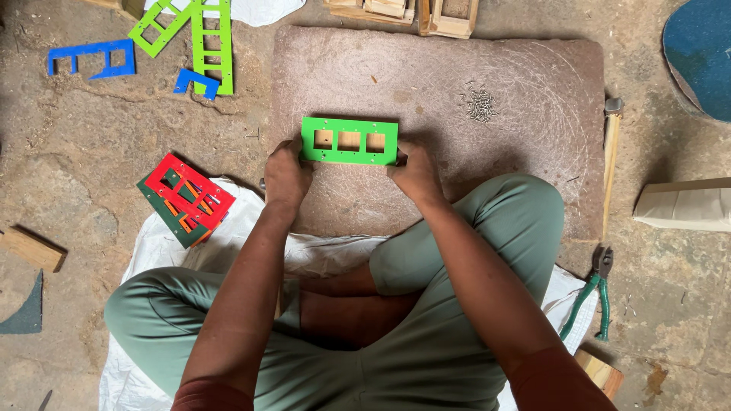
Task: The person sits on the floor and assembles small wooden frames by hammering nails into them. They work on green, red, and dark green frames one at a time, using a hammer to drive nails into pre-drilled holes.
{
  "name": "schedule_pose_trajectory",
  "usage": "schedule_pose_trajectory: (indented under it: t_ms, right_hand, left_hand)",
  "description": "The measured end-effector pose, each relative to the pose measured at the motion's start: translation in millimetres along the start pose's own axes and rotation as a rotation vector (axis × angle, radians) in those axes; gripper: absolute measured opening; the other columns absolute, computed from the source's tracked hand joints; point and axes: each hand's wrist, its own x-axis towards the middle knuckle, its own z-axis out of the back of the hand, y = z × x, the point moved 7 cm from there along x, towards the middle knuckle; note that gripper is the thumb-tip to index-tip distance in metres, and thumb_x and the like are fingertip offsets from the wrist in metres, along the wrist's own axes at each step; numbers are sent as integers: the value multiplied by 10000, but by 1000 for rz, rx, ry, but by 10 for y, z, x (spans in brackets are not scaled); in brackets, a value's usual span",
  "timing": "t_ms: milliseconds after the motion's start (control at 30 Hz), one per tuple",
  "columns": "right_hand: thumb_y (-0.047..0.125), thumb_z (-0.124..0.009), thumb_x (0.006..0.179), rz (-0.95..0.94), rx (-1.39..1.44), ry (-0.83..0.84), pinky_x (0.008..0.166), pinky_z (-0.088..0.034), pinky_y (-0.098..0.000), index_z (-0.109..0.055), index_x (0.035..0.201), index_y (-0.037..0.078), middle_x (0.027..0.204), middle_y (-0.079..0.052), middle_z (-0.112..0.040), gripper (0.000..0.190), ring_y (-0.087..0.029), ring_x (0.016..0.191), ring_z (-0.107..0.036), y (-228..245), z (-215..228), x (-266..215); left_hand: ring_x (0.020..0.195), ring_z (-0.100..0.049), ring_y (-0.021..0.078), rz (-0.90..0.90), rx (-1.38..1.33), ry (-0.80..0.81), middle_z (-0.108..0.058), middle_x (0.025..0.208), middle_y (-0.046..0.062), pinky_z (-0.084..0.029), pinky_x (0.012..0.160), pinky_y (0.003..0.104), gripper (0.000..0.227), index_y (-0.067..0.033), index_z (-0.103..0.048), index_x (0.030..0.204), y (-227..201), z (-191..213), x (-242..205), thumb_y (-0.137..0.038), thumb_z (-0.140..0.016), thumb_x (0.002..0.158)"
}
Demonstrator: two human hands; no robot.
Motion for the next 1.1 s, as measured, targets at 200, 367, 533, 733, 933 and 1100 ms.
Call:
schedule_pose_trajectory:
  t_ms: [200, 367, 533, 733, 933, 1100]
  right_hand:
    - [74, -825, 727, 15, -53, -60, 823, -576, -398, -765, 1154, 117, 962, -146, -765, 434, -304, 863, -745, 144, 61, -30]
    - [60, -843, 727, 162, -166, -133, 890, -556, -448, -750, 1173, 72, 1097, -221, -726, 455, -398, 1001, -699, 207, 75, -13]
    - [63, -858, 711, 145, -189, -139, 967, -530, -446, -721, 1227, 54, 1219, -253, -679, 534, -417, 1095, -661, 130, 43, 16]
    - [68, -864, 720, 190, -206, -175, 976, -526, -450, -713, 1230, 18, 1205, -258, -676, 534, -419, 1103, -654, 119, 41, 22]
    - [63, -857, 707, 222, -219, -159, 896, -543, -459, -727, 1191, 16, 1093, -232, -683, 503, -401, 1002, -663, 120, 30, 31]
    - [66, -855, 700, 191, -193, -142, 874, -547, -453, -722, 1177, 15, 1079, -225, -674, 498, -386, 976, -670, 98, 26, 35]
  left_hand:
    - [966, -702, 392, -9, -162, -55, -707, 1108, 204, -570, 855, 439, 606, -54, -653, 1335, -65, 64, -99, 3, -794, 748]
    - [986, -689, 413, -22, -201, -123, -703, 1118, 221, -562, 875, 440, 605, -29, -660, 1330, -100, 79, -164, -25, -840, 752]
    - [1044, -693, 401, 13, -252, -128, -692, 1221, 224, -562, 915, 416, 544, 8, -669, 1283, -57, 68, -186, -23, -827, 763]
    - [1050, -707, 376, 91, -277, -78, -692, 1247, 208, -566, 924, 390, 510, -10, -676, 1276, 32, 28, -159, -23, -808, 783]
    - [1070, -699, 384, 77, -294, -84, -685, 1264, 211, -559, 940, 392, 515, -20, -663, 1306, 39, 34, -186, 2, -784, 806]
    - [1071, -695, 384, 78, -283, -110, -684, 1264, 215, -561, 946, 391, 528, -22, -657, 1323, 15, 50, -217, 22, -770, 809]
